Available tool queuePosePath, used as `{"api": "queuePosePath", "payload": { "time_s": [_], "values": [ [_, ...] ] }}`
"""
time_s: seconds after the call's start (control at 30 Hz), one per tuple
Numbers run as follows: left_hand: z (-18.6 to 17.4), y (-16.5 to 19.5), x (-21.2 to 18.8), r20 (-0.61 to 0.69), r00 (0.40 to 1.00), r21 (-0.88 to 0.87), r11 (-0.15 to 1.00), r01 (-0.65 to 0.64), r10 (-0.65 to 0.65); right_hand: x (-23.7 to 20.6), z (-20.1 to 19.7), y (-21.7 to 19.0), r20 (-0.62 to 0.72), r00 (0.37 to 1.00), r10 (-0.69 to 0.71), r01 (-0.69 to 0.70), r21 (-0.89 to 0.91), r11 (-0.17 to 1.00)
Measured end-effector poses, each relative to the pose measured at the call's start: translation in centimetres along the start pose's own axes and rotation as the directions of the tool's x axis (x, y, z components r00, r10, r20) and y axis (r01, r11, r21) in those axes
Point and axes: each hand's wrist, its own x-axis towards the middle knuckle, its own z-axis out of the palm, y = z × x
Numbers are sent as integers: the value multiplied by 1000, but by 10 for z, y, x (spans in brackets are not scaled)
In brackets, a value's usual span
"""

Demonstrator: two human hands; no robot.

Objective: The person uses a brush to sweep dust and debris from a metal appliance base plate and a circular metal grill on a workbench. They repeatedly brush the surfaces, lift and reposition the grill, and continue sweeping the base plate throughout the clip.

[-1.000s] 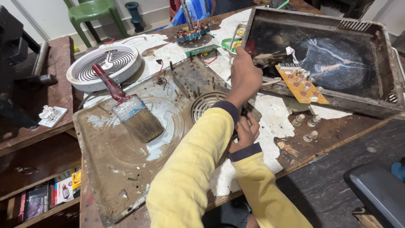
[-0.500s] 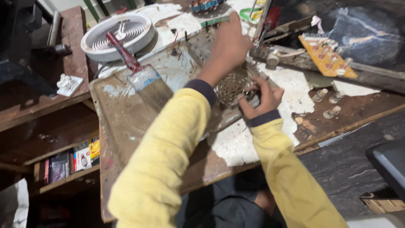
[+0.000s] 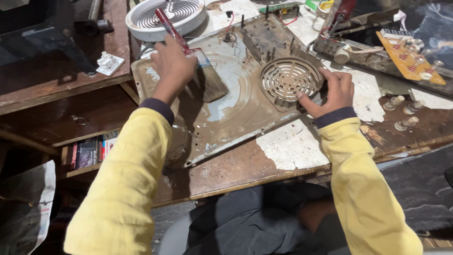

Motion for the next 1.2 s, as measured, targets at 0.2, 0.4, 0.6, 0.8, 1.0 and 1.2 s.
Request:
{"api": "queuePosePath", "payload": {
  "time_s": [0.2,0.4,0.6,0.8,1.0,1.2],
  "values": [
    [0,-21,-6,24,998,-193,979,63,-60,-8,1,-8,-24,999,32,-33,-48,998],
    [-5,-1,-4,-7,990,-452,883,125,-144,-4,-10,-21,-71,997,42,-42,2,999],
    [-29,24,1,121,930,-574,740,350,-347,-3,-24,-33,-103,993,58,-59,-10,998],
    [-38,28,1,229,956,-524,804,281,-185,-4,-29,-39,-141,986,85,-89,-27,996],
    [-34,57,6,-19,1000,-430,902,-28,22,-6,-28,-40,-139,986,89,-91,-5,996],
    [-28,92,-10,-250,921,-458,802,-385,299,-2,-24,-44,-129,987,96,-96,1,995]
  ]
}}
